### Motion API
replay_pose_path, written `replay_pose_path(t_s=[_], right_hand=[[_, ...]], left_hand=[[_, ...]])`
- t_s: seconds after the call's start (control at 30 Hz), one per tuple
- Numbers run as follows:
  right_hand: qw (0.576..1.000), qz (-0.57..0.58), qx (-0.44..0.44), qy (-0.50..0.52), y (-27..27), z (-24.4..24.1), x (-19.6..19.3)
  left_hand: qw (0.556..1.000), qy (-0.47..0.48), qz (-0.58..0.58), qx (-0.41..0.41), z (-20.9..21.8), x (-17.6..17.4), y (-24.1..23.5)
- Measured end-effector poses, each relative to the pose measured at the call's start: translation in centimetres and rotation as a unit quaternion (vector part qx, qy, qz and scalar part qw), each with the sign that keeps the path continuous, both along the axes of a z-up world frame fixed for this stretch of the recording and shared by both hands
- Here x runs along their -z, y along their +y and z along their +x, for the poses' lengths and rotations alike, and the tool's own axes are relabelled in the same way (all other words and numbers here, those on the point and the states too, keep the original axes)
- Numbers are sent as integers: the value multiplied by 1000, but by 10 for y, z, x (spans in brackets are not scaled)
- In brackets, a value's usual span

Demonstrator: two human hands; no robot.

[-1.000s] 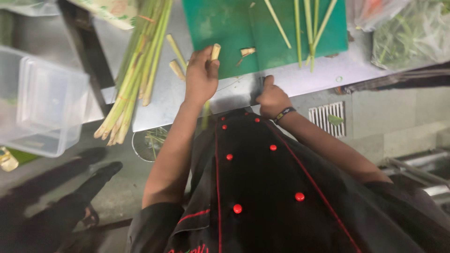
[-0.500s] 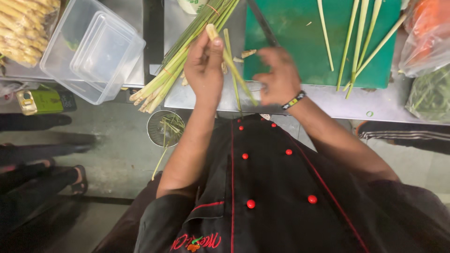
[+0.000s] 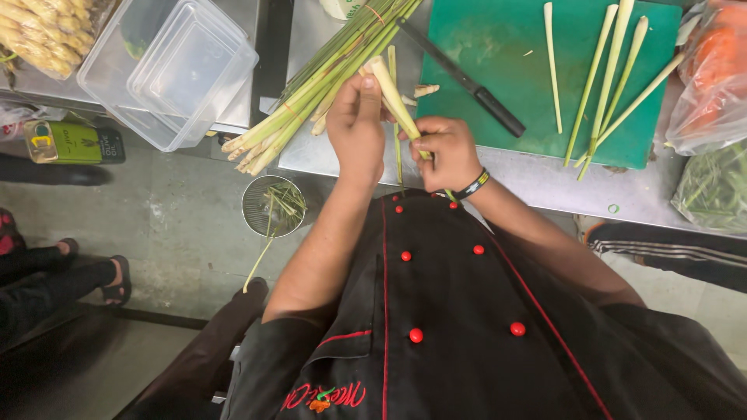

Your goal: The person prepares lemongrass stalks by peeling outer layers, trimming ends, and bruising them with the back of a knife on a green cutting board. The prepared stalks are placed on the board while waste is discarded into a metal strainer.

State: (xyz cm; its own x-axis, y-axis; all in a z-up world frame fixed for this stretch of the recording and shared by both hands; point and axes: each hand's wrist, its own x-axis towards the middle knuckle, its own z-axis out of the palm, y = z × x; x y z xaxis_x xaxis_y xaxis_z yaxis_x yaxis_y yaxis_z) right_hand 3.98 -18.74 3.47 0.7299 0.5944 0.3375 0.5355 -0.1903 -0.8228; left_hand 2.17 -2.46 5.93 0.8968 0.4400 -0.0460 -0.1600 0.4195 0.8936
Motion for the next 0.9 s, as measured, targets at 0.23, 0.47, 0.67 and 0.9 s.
replay_pose_path(t_s=[0.23,0.47,0.67,0.9], right_hand=[[869,98,-21,484,-9,10,10],[996,-45,-9,-70,-12,12,11],[998,-52,10,26,-14,12,15],[990,-2,47,132,-21,9,25]], left_hand=[[1000,-5,11,-3,2,4,0],[999,28,37,6,0,12,5],[992,15,125,-26,1,33,12],[946,35,297,-123,42,62,54]])
